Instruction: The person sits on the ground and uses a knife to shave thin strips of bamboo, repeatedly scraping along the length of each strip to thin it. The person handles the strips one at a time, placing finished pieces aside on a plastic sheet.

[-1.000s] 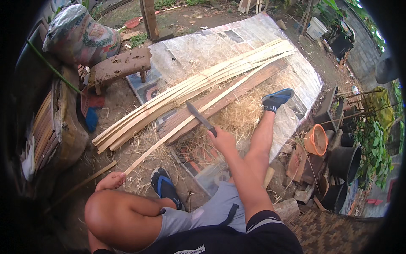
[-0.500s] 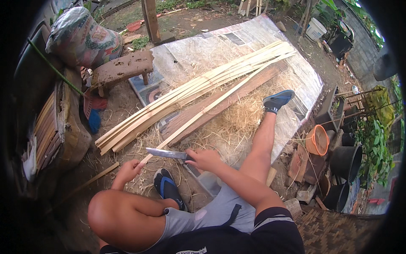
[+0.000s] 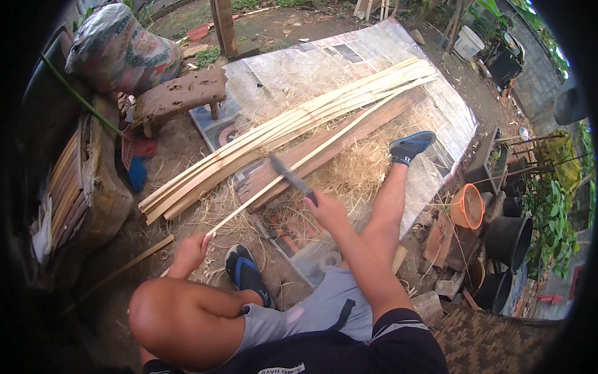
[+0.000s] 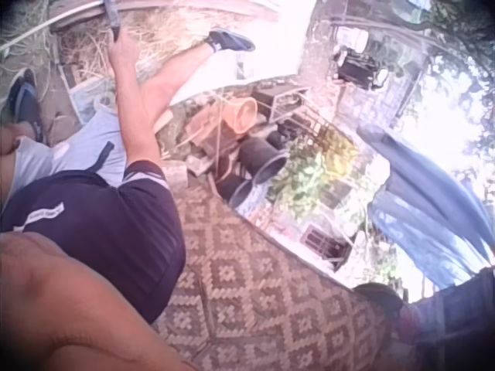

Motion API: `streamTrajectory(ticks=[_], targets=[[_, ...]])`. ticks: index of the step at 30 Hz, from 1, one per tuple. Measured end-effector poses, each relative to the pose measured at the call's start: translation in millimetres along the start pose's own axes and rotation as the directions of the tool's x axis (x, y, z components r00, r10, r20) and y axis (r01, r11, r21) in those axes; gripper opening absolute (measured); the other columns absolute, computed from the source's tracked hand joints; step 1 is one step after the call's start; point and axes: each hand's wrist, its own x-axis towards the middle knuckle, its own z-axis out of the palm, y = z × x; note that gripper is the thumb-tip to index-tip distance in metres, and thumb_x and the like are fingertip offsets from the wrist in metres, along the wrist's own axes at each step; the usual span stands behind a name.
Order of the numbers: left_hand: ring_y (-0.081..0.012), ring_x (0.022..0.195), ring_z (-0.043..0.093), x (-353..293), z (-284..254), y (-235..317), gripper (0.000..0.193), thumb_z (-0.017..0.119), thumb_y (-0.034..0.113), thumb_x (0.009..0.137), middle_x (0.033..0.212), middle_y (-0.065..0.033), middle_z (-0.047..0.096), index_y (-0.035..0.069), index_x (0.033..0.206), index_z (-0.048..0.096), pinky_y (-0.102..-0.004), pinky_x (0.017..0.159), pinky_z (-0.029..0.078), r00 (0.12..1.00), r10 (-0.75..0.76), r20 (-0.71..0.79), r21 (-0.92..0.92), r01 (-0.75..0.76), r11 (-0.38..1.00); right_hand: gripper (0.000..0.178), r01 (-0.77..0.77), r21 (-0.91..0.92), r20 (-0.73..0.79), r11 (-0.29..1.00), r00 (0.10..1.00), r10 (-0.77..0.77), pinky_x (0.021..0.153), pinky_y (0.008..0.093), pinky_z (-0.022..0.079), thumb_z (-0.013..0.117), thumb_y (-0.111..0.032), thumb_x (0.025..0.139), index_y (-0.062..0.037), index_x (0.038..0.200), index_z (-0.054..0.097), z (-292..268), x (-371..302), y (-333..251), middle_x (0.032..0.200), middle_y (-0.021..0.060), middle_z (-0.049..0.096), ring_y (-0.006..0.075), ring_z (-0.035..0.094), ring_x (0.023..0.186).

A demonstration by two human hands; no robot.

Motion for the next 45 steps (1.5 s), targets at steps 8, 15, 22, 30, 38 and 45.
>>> streamTrajectory(ticks=[8, 15, 22, 30, 38, 45], targets=[[-0.0479, 0.079, 0.066, 15, -1, 0, 0.045, 0.045, 0.043, 0.107, 0.082, -0.0237, 0.069, 0.007, 0.092, 0.068, -0.0587, 0.069, 0.05, 0.997, -0.005, 0.078, 0.026, 0.003, 1.0, 0.051, 0.204, 0.008, 0.274, 0.979, 0.941, -0.198, 0.075, 0.055, 0.056, 0.049, -0.057, 0.102, -0.0087, 0.114, 0.06, 7, -37, -82, 0.088, 0.0221, 0.072, 0.0441, 0.071, 0.084], [-0.0482, 0.081, 0.065, -2, -5, -15, 0.045, 0.046, 0.042, 0.107, 0.083, -0.0239, 0.069, 0.006, 0.093, 0.069, -0.0574, 0.071, 0.049, 0.983, -0.013, 0.181, -0.095, 0.031, 0.995, 0.048, -0.034, -0.055, 0.002, 0.998, 0.999, 0.034, 0.069, 0.0535, 0.056, 0.051, -0.057, 0.102, -0.0108, 0.111, 0.059, -15, 34, -7, 0.082, 0.0189, 0.071, 0.0408, 0.072, 0.079], [-0.0409, 0.077, 0.067, -12, -14, -53, 0.048, 0.047, 0.042, 0.107, 0.079, -0.0197, 0.069, 0.005, 0.086, 0.069, -0.0498, 0.071, 0.05, 0.95, -0.044, 0.31, -0.182, 0.105, 0.978, 0.047, 0.079, -0.052, 0.059, 0.996, 0.995, -0.076, 0.07, 0.0542, 0.056, 0.05, -0.055, 0.102, -0.0107, 0.117, 0.059, -18, 16, -14, 0.088, 0.0214, 0.072, 0.0423, 0.071, 0.08], [-0.0217, 0.061, 0.055, 11, -3, -42, 0.052, 0.046, 0.042, 0.109, 0.064, -0.0078, 0.058, 0.003, 0.079, 0.064, -0.04, 0.063, 0.047, 0.894, -0.064, 0.444, -0.357, 0.241, 0.902, 0.05, -0.036, 0.06, 0.208, 0.998, 0.978, 0.023, 0.076, 0.0559, 0.054, 0.046, -0.054, 0.104, -0.0082, 0.12, 0.058, 2, -5, -41, 0.086, 0.0232, 0.072, 0.0445, 0.071, 0.085], [-0.0156, 0.061, 0.048, 8, 0, -59, 0.054, 0.045, 0.045, 0.109, 0.063, -0.0027, 0.053, 0.005, 0.077, 0.062, -0.0349, 0.06, 0.044, 0.882, -0.096, 0.462, -0.415, 0.311, 0.855, 0.05, 0.004, 0.046, 0.112, 0.999, 0.994, -0.009, 0.067, 0.0535, 0.056, 0.051, -0.059, 0.101, -0.0125, 0.118, 0.059, 6, -5, -29, 0.08, 0.0174, 0.072, 0.0396, 0.072, 0.075], [-0.0125, 0.059, 0.047, -26, -6, -97, 0.054, 0.047, 0.046, 0.109, 0.064, -0.0002, 0.053, 0.007, 0.074, 0.06, -0.0306, 0.058, 0.042, 0.803, -0.061, 0.593, -0.502, 0.428, 0.752, 0.049, -0.149, 0.095, 0.128, 0.984, 0.982, 0.136, 0.079, 0.0553, 0.056, 0.049, -0.056, 0.102, -0.0119, 0.121, 0.06, -4, 3, -23, 0.087, 0.0205, 0.073, 0.0444, 0.071, 0.084]])
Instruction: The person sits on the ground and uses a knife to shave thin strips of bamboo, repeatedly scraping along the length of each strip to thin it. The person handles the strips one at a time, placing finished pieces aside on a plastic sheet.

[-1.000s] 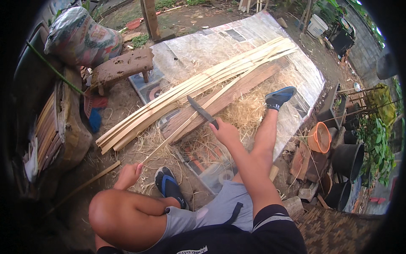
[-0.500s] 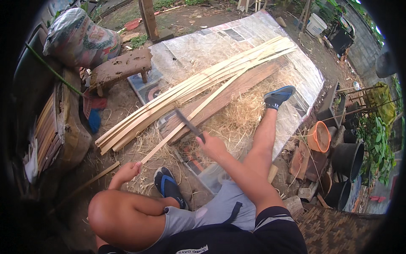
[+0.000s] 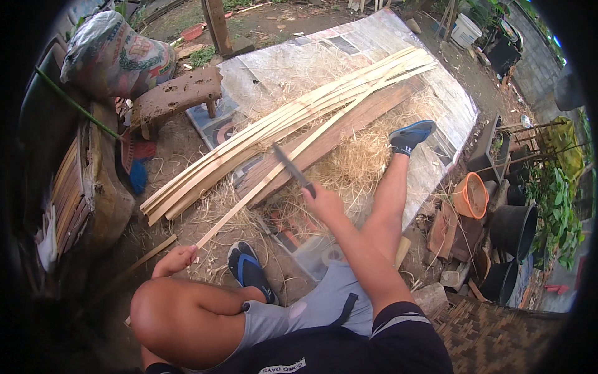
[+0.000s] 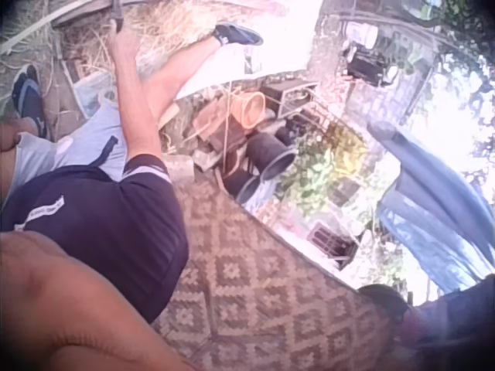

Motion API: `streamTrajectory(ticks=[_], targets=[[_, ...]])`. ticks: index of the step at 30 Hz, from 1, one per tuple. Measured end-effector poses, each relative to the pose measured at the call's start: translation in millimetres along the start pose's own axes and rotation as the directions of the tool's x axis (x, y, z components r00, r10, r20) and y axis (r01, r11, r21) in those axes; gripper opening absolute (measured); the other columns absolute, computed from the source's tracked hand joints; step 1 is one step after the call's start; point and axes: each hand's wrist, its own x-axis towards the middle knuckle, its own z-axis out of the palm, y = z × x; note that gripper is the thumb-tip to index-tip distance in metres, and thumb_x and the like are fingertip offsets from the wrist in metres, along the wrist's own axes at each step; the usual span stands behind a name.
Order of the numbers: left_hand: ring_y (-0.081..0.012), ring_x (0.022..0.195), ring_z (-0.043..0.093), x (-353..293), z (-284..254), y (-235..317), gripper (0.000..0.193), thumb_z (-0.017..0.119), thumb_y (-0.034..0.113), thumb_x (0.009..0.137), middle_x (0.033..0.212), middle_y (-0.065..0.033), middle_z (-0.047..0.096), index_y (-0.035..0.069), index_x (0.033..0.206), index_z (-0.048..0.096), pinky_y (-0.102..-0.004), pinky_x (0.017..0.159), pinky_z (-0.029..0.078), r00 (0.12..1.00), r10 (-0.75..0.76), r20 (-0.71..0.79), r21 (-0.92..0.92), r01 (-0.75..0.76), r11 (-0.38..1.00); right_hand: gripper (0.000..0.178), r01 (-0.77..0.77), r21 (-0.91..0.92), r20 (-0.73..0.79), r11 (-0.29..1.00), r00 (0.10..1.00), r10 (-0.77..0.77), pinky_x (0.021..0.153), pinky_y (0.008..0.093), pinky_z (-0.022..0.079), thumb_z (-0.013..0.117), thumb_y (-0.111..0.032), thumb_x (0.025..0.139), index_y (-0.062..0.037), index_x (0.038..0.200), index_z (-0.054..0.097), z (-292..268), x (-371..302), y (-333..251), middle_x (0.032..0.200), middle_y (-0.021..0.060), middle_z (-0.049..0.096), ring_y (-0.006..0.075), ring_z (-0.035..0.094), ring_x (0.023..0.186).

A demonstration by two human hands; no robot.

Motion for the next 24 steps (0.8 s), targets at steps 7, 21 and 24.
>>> streamTrajectory(ticks=[7, 21, 24], targets=[[-0.0098, 0.055, 0.05, 18, 28, 57, 0.04, 0.052, 0.038, 0.109, 0.067, 0.0018, 0.056, 0.003, 0.093, 0.064, -0.0284, 0.055, 0.045, 0.989, 0.127, -0.072, -0.059, -0.131, 0.99, 0.049, 0.413, -0.219, 0.229, 0.884, 0.902, -0.365, 0.069, 0.0532, 0.056, 0.049, -0.055, 0.103, -0.0102, 0.121, 0.056, 30, -39, -41, 0.093, 0.0216, 0.073, 0.0428, 0.072, 0.084], [-0.0433, 0.07, 0.067, 50, 76, 71, 0.033, 0.055, 0.037, 0.104, 0.08, -0.0205, 0.069, 0.005, 0.094, 0.06, -0.0541, 0.063, 0.053, 0.736, 0.534, -0.417, 0.739, -0.067, 0.67, 0.054, 0.574, -0.277, -0.061, 0.771, 0.79, -0.61, 0.08, 0.059, 0.053, 0.047, -0.057, 0.103, -0.0108, 0.128, 0.058, 56, -74, -47, 0.094, 0.0228, 0.074, 0.0436, 0.072, 0.09], [-0.0432, 0.07, 0.068, 51, 73, 73, 0.035, 0.052, 0.037, 0.105, 0.082, -0.02, 0.07, 0.006, 0.094, 0.059, -0.0554, 0.064, 0.053, 0.753, 0.533, -0.386, 0.754, -0.075, 0.652, 0.056, 0.311, -0.029, 0.105, 0.95, 0.946, -0.307, 0.084, 0.0619, 0.051, 0.047, -0.059, 0.102, -0.0131, 0.132, 0.056, 33, -53, -38, 0.095, 0.0214, 0.075, 0.0416, 0.073, 0.091]])
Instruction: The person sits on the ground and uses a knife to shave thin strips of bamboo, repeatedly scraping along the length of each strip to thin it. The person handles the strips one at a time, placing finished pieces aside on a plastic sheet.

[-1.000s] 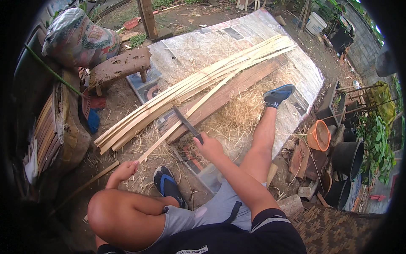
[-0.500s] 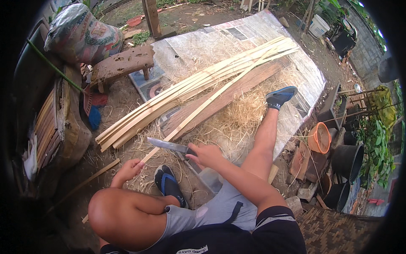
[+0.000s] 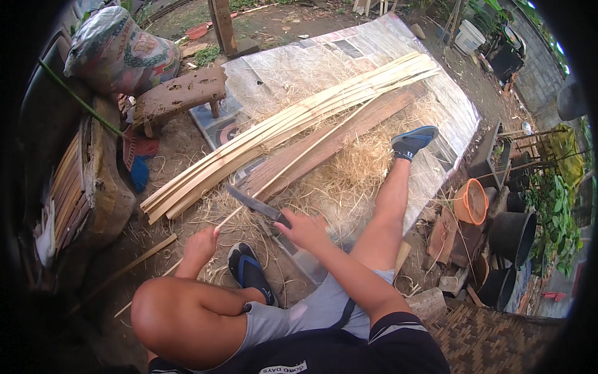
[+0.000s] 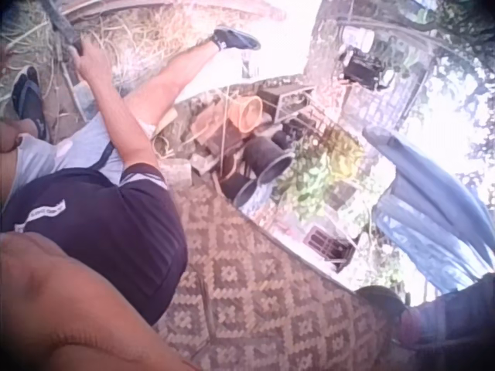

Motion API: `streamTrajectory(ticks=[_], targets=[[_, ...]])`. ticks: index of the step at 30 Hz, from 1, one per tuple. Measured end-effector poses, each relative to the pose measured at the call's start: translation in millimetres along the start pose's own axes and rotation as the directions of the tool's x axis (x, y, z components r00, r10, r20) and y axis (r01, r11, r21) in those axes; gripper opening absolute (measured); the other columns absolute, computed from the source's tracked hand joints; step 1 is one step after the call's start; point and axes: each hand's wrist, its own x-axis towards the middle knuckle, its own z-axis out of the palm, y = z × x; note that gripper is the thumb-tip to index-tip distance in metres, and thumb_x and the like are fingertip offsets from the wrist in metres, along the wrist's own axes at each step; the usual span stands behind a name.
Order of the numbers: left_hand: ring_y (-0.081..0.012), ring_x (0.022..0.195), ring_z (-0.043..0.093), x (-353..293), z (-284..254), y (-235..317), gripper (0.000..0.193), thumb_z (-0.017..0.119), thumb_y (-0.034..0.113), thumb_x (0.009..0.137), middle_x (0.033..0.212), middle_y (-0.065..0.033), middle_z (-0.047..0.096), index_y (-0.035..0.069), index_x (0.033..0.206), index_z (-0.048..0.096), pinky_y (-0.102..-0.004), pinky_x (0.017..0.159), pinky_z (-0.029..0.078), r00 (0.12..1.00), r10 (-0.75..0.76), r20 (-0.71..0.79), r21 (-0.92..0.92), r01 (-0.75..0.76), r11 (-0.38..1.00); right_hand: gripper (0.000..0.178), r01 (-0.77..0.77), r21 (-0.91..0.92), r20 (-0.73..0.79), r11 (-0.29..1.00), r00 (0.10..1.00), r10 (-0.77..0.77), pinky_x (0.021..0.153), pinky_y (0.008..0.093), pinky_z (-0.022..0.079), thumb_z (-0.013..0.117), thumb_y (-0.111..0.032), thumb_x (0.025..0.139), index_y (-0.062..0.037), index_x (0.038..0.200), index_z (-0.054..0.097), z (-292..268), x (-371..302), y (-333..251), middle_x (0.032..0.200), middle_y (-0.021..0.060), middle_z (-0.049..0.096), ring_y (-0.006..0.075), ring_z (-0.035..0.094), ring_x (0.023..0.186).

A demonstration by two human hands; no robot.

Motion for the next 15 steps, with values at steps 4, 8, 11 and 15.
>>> streamTrajectory(ticks=[4, 8, 11, 15], targets=[[-0.0446, 0.072, 0.068, 4, -9, 6, 0.037, 0.049, 0.039, 0.106, 0.084, -0.0215, 0.071, 0.006, 0.094, 0.059, -0.056, 0.064, 0.053, 0.996, -0.059, 0.068, 0.049, 0.056, 0.997, 0.051, -0.104, -0.028, 0.033, 0.994, 0.994, 0.105, 0.08, 0.058, 0.054, 0.049, -0.058, 0.102, -0.0163, 0.131, 0.057, -12, -5, -25, 0.094, 0.0169, 0.075, 0.0404, 0.073, 0.09], [-0.0448, 0.074, 0.068, -20, -15, -22, 0.039, 0.048, 0.04, 0.107, 0.081, -0.0212, 0.07, 0.005, 0.094, 0.059, -0.0573, 0.066, 0.051, 0.997, -0.054, 0.06, 0.026, 0.052, 0.998, 0.049, -0.043, -0.057, -0.148, 0.997, 0.988, 0.034, 0.07, 0.0509, 0.056, 0.051, -0.055, 0.102, -0.0086, 0.114, 0.062, -22, 14, 31, 0.082, 0.0178, 0.072, 0.0432, 0.071, 0.083], [-0.0452, 0.075, 0.068, -44, -23, -55, 0.04, 0.048, 0.041, 0.106, 0.078, -0.0209, 0.069, 0.006, 0.091, 0.06, -0.0579, 0.067, 0.051, 0.996, -0.055, 0.069, 0.047, 0.052, 0.998, 0.045, -0.401, -0.001, -0.259, 0.916, 0.885, 0.387, 0.071, 0.0516, 0.056, 0.05, -0.053, 0.103, -0.0111, 0.114, 0.062, -46, 34, 90, 0.084, 0.0197, 0.072, 0.0431, 0.071, 0.084], [-0.0448, 0.077, 0.067, -40, -34, -43, 0.042, 0.049, 0.038, 0.106, 0.079, -0.0219, 0.07, 0.005, 0.086, 0.065, -0.0564, 0.067, 0.051, 0.984, -0.124, 0.128, -0.01, 0.126, 0.992, 0.048, -0.218, 0.032, -0.076, 0.975, 0.972, 0.22, 0.075, 0.0538, 0.056, 0.05, -0.056, 0.102, -0.013, 0.122, 0.059, -27, 20, 24, 0.088, 0.0216, 0.073, 0.0441, 0.071, 0.088]])
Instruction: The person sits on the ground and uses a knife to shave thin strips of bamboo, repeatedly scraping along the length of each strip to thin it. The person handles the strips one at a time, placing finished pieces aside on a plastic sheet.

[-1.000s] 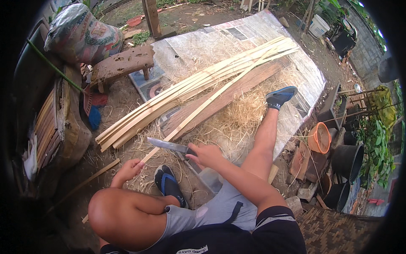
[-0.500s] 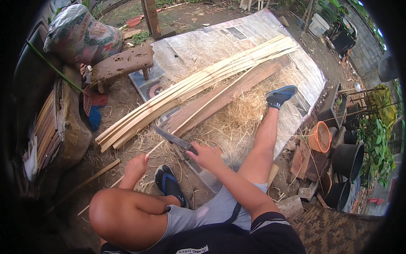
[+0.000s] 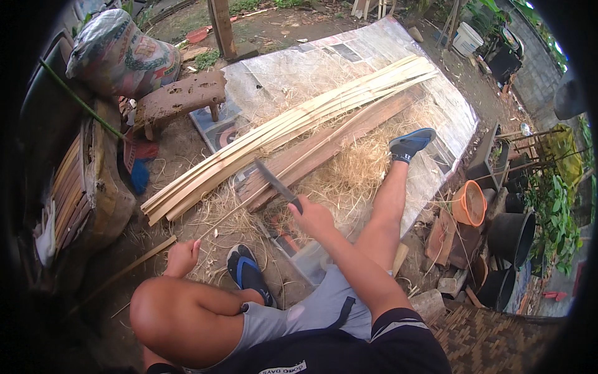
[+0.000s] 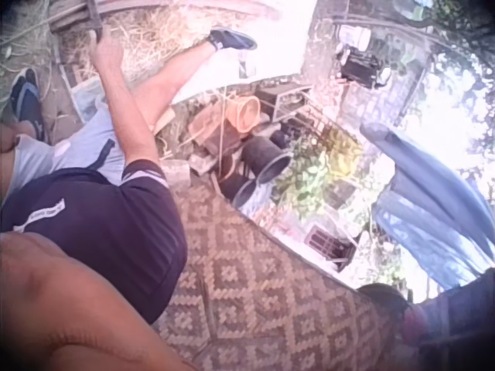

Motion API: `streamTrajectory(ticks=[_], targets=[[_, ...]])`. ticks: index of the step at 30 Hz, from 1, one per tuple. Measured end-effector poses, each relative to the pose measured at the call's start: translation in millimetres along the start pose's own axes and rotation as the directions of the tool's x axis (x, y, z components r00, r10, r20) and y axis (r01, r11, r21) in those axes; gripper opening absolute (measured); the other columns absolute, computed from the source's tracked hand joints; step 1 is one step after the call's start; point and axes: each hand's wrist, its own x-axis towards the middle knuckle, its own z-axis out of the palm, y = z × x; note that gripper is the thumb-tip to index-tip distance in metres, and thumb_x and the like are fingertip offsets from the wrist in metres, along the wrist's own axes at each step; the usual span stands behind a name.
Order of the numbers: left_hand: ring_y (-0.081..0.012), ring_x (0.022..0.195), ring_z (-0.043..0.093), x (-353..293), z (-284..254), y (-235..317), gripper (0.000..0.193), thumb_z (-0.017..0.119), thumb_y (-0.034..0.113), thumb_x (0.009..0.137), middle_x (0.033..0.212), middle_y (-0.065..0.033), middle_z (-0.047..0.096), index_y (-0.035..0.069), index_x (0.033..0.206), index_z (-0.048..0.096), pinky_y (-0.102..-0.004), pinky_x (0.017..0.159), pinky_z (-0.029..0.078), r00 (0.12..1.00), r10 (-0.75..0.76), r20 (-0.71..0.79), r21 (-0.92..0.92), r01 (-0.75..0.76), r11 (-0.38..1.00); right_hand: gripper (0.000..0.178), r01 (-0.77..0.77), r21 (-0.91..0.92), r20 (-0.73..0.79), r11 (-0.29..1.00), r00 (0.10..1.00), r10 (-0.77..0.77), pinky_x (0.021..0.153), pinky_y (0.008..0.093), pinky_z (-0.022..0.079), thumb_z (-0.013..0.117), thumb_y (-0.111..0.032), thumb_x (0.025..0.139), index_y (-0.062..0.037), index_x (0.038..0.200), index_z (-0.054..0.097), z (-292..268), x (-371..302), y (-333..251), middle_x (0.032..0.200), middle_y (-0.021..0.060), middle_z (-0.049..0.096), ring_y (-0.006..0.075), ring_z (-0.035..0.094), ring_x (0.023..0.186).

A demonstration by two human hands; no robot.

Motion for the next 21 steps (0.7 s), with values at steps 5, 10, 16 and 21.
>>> streamTrajectory(ticks=[5, 10, 16, 21], targets=[[-0.0414, 0.072, 0.067, 4, -1, 4, 0.045, 0.05, 0.037, 0.107, 0.079, -0.0214, 0.07, 0.002, 0.087, 0.07, -0.052, 0.064, 0.05, 0.992, 0.01, 0.127, -0.286, 0.027, 0.958, 0.047, 0.213, -0.152, -0.016, 0.965, 0.976, -0.218, 0.074, 0.0544, 0.056, 0.05, -0.057, 0.101, -0.016, 0.123, 0.058, 21, -18, -15, 0.087, 0.0204, 0.073, 0.0421, 0.072, 0.087], [-0.0225, 0.06, 0.059, -12, 11, -66, 0.047, 0.049, 0.038, 0.108, 0.064, -0.0096, 0.062, 0.002, 0.086, 0.069, -0.0416, 0.059, 0.047, 0.955, 0.018, 0.297, -0.423, 0.115, 0.899, 0.049, -0.2, -0.091, -0.165, 0.975, 0.969, 0.184, 0.072, 0.055, 0.055, 0.049, -0.057, 0.102, -0.0118, 0.119, 0.059, -45, 55, 85, 0.086, 0.0203, 0.073, 0.043, 0.071, 0.083], [-0.0101, 0.059, 0.049, 6, -4, -29, 0.039, 0.047, 0.035, 0.111, 0.066, 0.001, 0.056, 0.005, 0.095, 0.067, -0.0291, 0.056, 0.043, 0.832, 0.06, 0.552, -0.635, 0.373, 0.677, 0.052, 0.505, -0.18, 0.215, 0.844, 0.857, -0.468, 0.069, 0.054, 0.056, 0.051, -0.058, 0.101, -0.0114, 0.123, 0.06, 20, -38, -32, 0.087, 0.0213, 0.072, 0.0398, 0.072, 0.085], [-0.0077, 0.06, 0.046, -20, 3, -127, 0.037, 0.049, 0.037, 0.11, 0.071, 0.0036, 0.056, 0.008, 0.096, 0.066, -0.0261, 0.053, 0.038, 0.74, 0.19, 0.645, -0.705, 0.48, 0.523, 0.052, -0.119, -0.053, -0.119, 0.991, 0.987, 0.113, 0.068, 0.0526, 0.057, 0.051, -0.057, 0.101, -0.0135, 0.127, 0.06, -17, 43, 91, 0.087, 0.0182, 0.073, 0.0392, 0.072, 0.08]])
